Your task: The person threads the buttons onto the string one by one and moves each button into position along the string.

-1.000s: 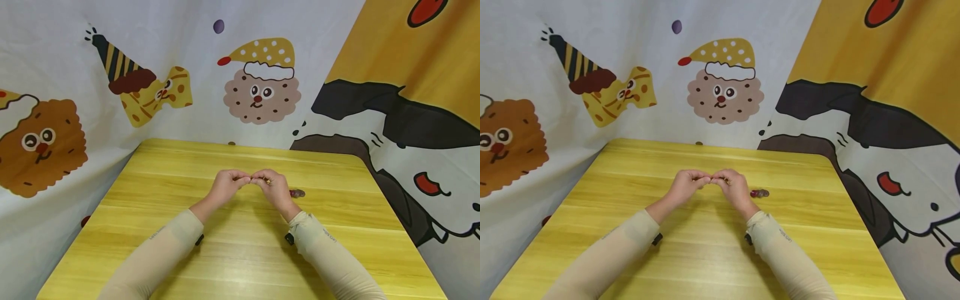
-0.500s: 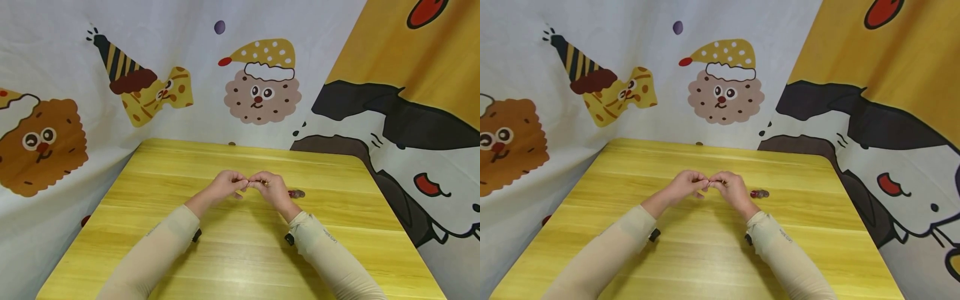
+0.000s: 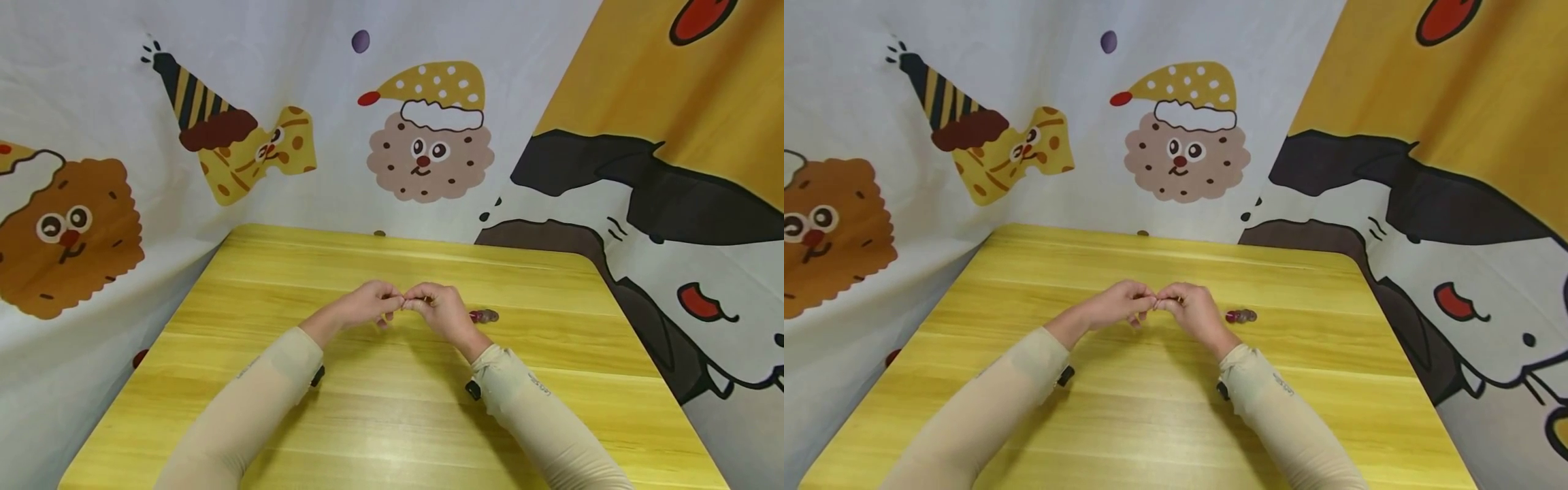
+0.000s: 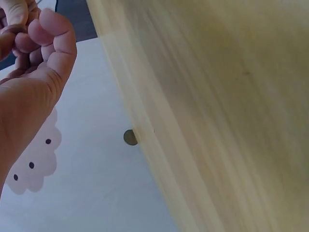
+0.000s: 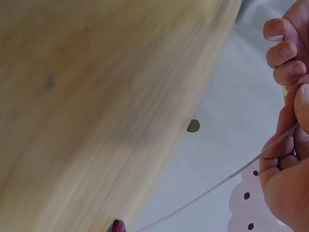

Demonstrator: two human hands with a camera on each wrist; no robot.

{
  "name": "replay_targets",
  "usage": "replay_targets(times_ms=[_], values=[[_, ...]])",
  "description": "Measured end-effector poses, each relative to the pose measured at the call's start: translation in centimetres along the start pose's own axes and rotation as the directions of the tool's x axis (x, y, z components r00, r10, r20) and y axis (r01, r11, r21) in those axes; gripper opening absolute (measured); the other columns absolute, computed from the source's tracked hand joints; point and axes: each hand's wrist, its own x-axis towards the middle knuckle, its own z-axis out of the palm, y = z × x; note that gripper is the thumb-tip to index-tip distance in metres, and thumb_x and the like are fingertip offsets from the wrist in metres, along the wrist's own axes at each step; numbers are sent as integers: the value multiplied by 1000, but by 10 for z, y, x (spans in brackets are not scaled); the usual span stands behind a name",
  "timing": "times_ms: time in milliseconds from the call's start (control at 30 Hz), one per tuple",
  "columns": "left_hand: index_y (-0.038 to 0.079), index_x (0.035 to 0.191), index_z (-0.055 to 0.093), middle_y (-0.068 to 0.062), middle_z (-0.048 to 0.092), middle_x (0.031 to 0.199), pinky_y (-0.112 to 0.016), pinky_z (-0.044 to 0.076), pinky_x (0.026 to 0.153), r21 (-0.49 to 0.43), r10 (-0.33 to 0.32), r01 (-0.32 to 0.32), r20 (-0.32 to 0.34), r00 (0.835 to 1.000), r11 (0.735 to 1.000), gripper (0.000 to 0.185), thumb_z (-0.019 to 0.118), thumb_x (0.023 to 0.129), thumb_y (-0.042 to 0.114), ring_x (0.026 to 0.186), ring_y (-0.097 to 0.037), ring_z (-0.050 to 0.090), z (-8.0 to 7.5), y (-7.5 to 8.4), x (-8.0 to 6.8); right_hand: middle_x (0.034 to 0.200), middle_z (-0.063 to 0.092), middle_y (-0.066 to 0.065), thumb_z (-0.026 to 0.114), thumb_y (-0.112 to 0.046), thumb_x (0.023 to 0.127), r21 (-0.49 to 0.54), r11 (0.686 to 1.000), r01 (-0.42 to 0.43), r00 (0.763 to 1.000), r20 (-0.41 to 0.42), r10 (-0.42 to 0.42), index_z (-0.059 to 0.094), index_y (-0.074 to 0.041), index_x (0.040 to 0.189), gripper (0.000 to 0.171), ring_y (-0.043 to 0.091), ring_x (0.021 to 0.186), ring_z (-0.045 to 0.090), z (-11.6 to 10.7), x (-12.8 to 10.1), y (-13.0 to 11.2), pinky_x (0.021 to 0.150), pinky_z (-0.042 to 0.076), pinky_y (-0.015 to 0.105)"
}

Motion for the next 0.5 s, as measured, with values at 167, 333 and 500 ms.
replay_targets(times_ms=[167,333,500], values=[[2,117,65,-8,57,92,-54,61,93,7,-14,14,-18,1000,1000,31,46,116,27,88,-23,58,5,-2,0,100,83,2,79,-19,98,31,998,-51,998,43,50,78,-11,114,18,14,86,77,0,0,0,73,61,24],[3,119,63,-8,56,87,-58,58,95,-22,-9,8,-60,998,1000,32,43,116,27,81,-21,54,9,-2,0,105,82,1,75,-20,102,65,993,-96,992,84,90,78,-12,117,17,12,89,75,0,0,-1,75,61,25],[3,119,64,-12,57,89,-56,58,93,-41,7,-12,-102,995,999,31,43,115,26,81,-22,54,11,-3,1,108,80,-1,78,-19,100,103,983,-154,981,133,140,76,-15,126,27,14,95,70,-3,0,-4,86,61,39]])
